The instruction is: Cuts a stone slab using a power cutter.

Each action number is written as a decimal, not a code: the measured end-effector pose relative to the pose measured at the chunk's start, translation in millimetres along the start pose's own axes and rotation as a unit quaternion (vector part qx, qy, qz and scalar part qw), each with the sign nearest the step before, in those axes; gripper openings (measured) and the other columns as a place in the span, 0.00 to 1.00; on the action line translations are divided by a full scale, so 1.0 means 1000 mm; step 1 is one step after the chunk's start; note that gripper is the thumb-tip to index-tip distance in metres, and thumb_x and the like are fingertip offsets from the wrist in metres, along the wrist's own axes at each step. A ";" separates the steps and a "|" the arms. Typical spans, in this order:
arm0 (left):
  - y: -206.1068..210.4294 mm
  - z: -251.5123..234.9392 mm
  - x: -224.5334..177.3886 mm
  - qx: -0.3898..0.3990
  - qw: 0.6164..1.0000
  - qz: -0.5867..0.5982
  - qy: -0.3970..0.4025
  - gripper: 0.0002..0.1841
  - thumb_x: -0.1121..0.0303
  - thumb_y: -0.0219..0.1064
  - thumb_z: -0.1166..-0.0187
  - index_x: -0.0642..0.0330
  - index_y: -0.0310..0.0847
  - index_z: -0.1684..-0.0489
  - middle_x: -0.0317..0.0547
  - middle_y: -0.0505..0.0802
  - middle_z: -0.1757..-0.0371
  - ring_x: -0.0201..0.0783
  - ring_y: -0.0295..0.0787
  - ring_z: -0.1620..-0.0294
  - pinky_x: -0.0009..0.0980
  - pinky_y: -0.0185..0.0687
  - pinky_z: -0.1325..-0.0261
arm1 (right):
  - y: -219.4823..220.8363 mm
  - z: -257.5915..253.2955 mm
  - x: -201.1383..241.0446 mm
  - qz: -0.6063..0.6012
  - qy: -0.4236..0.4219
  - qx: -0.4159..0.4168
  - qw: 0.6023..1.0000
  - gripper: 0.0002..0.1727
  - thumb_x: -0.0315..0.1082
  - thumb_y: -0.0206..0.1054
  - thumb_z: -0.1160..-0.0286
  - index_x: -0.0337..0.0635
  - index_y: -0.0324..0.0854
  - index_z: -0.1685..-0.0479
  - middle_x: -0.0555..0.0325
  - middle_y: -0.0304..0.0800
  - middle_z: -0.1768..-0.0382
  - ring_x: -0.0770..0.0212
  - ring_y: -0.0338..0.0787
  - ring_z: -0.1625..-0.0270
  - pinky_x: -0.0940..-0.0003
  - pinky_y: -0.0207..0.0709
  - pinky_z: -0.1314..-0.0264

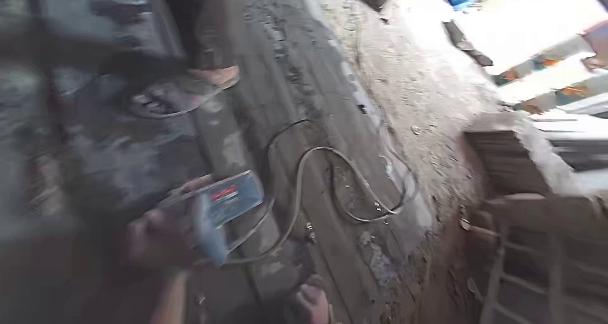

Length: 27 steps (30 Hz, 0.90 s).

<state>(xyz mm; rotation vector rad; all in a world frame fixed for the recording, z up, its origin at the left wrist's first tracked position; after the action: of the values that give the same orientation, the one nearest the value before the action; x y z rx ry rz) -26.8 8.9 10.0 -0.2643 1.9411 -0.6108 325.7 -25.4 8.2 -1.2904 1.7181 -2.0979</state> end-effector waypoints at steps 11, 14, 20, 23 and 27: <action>0.008 -0.009 0.036 -0.106 0.989 -0.095 -0.041 0.21 0.59 0.58 0.18 0.65 0.82 0.79 0.56 0.89 0.70 0.52 0.91 0.61 0.46 0.86 0.53 | -0.051 -0.122 0.047 0.035 -0.163 0.007 0.986 0.13 0.46 0.70 0.29 0.46 0.91 0.65 0.59 0.94 0.68 0.69 0.90 0.71 0.74 0.86 0.66; 0.008 -0.012 0.038 -0.095 0.992 -0.074 -0.041 0.23 0.58 0.56 0.16 0.65 0.83 0.79 0.56 0.89 0.69 0.52 0.90 0.59 0.47 0.85 0.51 | -0.074 -0.162 0.081 0.113 -0.238 0.105 0.959 0.17 0.51 0.68 0.27 0.48 0.91 0.61 0.59 0.94 0.65 0.65 0.92 0.68 0.71 0.87 0.65; 0.011 -0.014 0.040 -0.096 0.992 -0.063 -0.049 0.24 0.56 0.57 0.17 0.64 0.82 0.80 0.55 0.88 0.67 0.51 0.89 0.59 0.45 0.83 0.54 | -0.074 -0.229 0.144 0.169 -0.115 0.314 0.927 0.32 0.62 0.65 0.22 0.40 0.85 0.38 0.47 0.91 0.50 0.49 0.93 0.47 0.52 0.87 0.45; 0.012 -0.017 0.041 -0.086 0.993 -0.060 -0.060 0.23 0.56 0.56 0.17 0.63 0.82 0.80 0.54 0.88 0.67 0.52 0.89 0.58 0.46 0.83 0.53 | -0.065 -0.240 0.152 0.132 -0.007 0.363 0.922 0.38 0.66 0.62 0.21 0.42 0.78 0.28 0.49 0.88 0.42 0.52 0.89 0.40 0.55 0.82 0.36; 0.015 -0.019 0.041 -0.113 0.991 -0.058 -0.047 0.23 0.56 0.56 0.16 0.62 0.83 0.80 0.53 0.88 0.68 0.50 0.88 0.59 0.45 0.81 0.55 | -0.050 -0.241 0.150 0.082 0.088 0.395 0.911 0.42 0.65 0.64 0.22 0.37 0.72 0.24 0.45 0.85 0.36 0.51 0.87 0.35 0.54 0.78 0.30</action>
<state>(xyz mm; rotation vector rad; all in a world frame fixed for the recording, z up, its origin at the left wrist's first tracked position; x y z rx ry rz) -60.5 9.2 -23.6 -0.5423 1.9126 -0.4449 89.2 81.0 133.7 -0.6986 0.7830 -2.4432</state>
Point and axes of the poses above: each hand's wrist, its own z-axis away from the middle knuckle, its own y-axis out of the palm, x = y × z, the point moved 3 cm from there along -z, towards the middle knuckle
